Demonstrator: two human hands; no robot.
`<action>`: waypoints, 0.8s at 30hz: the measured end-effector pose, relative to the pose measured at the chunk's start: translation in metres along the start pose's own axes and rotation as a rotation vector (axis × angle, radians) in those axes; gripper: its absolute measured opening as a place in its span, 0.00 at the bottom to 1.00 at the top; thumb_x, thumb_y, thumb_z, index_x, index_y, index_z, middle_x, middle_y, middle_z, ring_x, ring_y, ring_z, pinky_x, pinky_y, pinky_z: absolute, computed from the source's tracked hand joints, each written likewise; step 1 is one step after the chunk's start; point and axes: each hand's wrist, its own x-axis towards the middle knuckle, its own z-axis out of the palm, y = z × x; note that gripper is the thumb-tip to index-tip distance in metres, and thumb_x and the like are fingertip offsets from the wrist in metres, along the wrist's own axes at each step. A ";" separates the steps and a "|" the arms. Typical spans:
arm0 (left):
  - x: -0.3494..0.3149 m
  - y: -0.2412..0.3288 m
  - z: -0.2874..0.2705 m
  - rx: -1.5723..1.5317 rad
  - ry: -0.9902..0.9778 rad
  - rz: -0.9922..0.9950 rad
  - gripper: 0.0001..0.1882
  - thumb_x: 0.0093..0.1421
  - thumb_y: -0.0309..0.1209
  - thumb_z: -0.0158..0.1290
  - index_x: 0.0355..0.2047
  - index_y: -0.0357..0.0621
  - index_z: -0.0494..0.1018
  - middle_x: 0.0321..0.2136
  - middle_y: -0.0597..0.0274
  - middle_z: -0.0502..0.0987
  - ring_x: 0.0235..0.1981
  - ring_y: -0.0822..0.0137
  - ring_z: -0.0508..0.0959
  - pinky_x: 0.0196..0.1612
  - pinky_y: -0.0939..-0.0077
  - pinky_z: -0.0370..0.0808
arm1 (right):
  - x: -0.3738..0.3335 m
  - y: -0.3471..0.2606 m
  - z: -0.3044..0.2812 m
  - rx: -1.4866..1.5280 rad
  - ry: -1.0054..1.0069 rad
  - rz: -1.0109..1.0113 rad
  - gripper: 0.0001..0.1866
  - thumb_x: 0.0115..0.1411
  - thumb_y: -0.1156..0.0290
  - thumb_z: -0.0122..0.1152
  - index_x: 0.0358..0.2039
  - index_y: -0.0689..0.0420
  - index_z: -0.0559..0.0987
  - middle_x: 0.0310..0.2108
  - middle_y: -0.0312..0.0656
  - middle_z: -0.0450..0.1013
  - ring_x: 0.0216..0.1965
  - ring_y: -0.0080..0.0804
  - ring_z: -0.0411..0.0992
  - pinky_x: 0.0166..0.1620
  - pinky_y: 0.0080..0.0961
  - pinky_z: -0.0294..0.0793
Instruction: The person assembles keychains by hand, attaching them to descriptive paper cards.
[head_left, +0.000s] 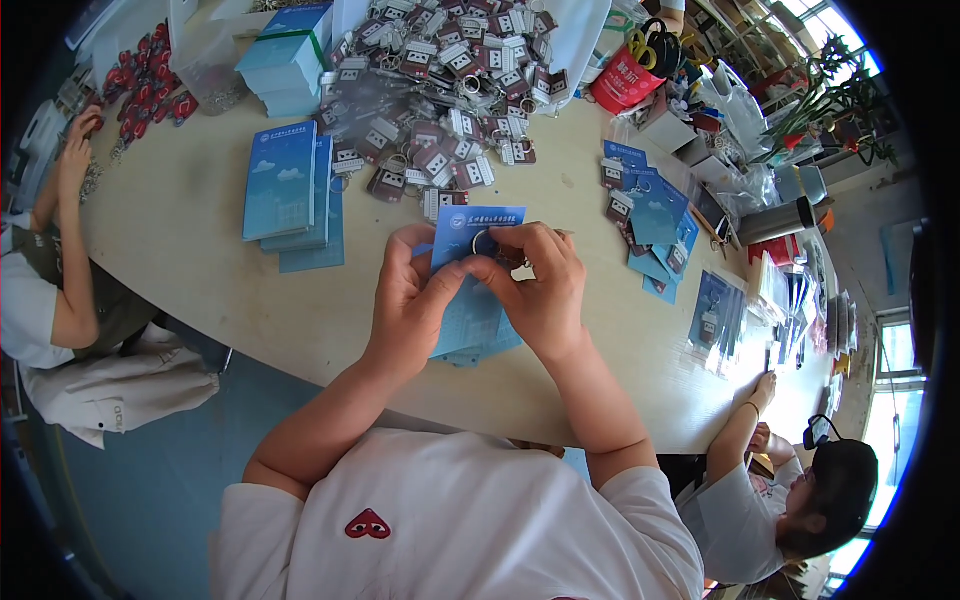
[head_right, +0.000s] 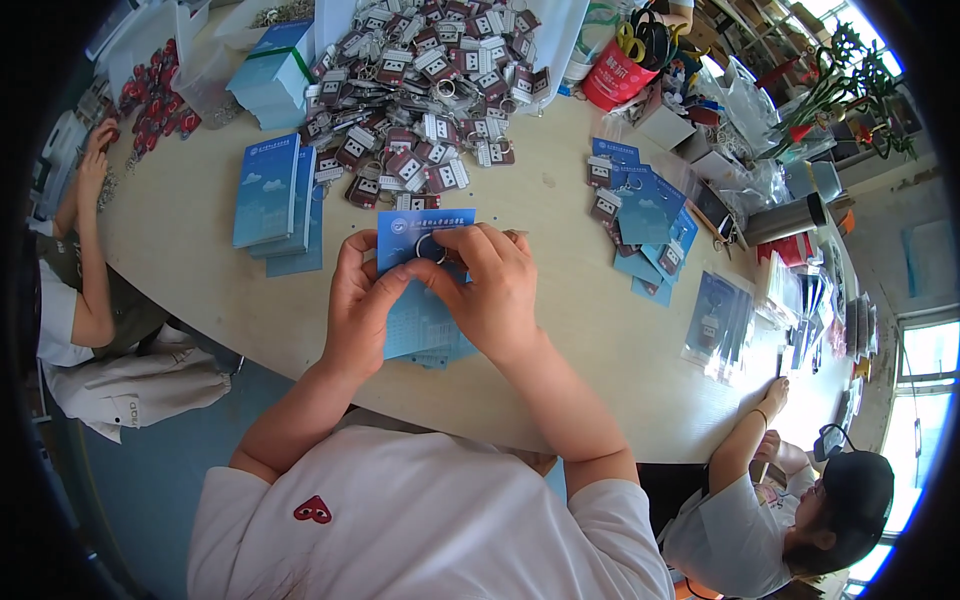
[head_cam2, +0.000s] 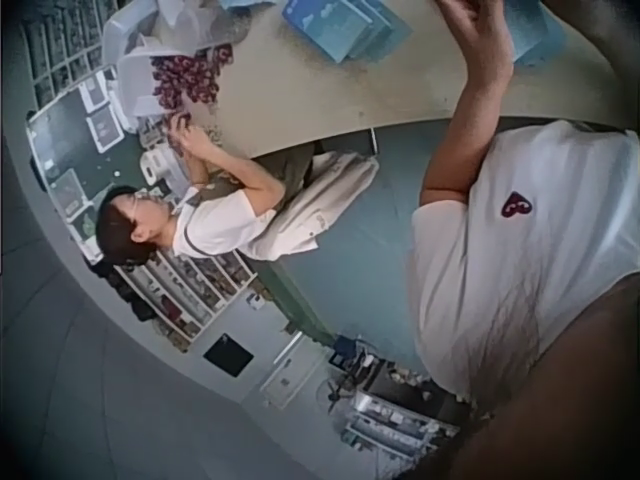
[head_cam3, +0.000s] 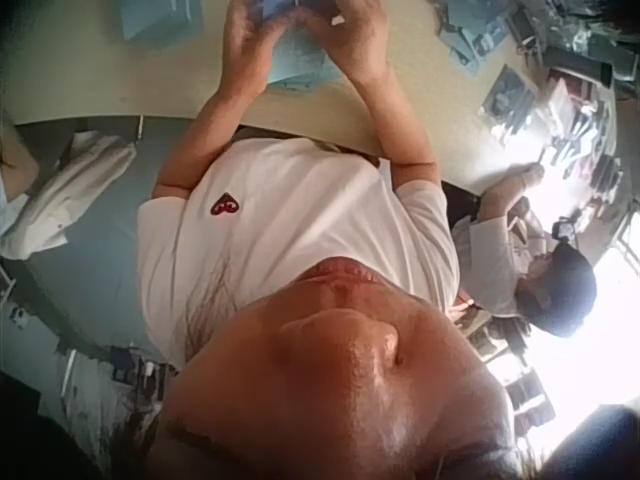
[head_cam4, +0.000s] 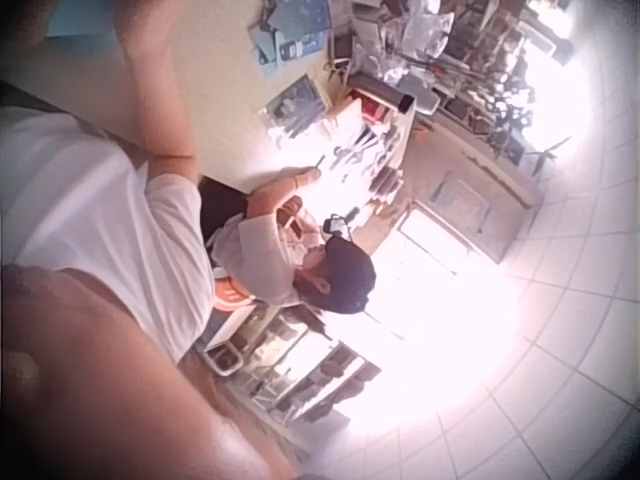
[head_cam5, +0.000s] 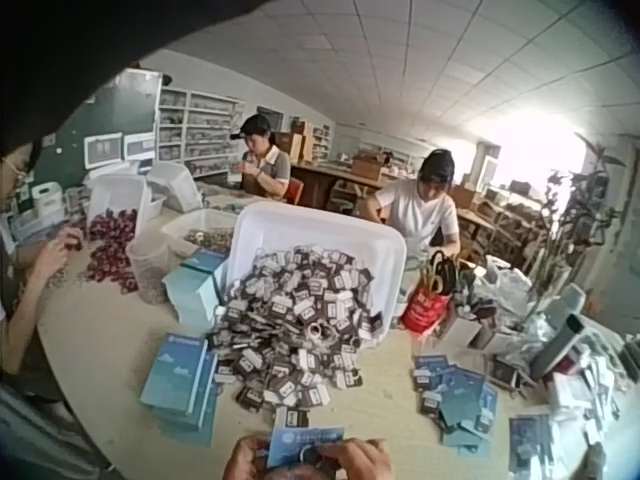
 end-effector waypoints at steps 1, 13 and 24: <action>-0.001 -0.001 0.000 -0.006 0.038 0.012 0.14 0.62 0.24 0.44 0.46 0.40 0.56 0.37 0.56 0.73 0.39 0.75 0.73 0.43 0.80 0.69 | -0.001 -0.001 0.001 0.000 0.001 0.000 0.16 0.42 0.64 0.70 0.30 0.55 0.76 0.23 0.33 0.72 0.21 0.25 0.69 0.31 0.23 0.61; 0.004 -0.006 0.013 0.053 0.238 0.213 0.11 0.60 0.23 0.49 0.42 0.39 0.61 0.30 0.63 0.73 0.31 0.81 0.71 0.34 0.86 0.68 | -0.005 -0.016 -0.005 -0.139 -0.044 -0.088 0.09 0.47 0.72 0.65 0.31 0.55 0.77 0.27 0.37 0.70 0.24 0.31 0.69 0.28 0.26 0.64; 0.002 -0.017 0.010 0.332 -0.075 -0.029 0.10 0.62 0.29 0.47 0.42 0.41 0.62 0.27 0.62 0.70 0.26 0.78 0.68 0.31 0.87 0.66 | -0.032 0.040 -0.005 0.453 0.070 0.368 0.08 0.47 0.75 0.66 0.26 0.59 0.75 0.43 0.46 0.66 0.42 0.34 0.66 0.44 0.27 0.65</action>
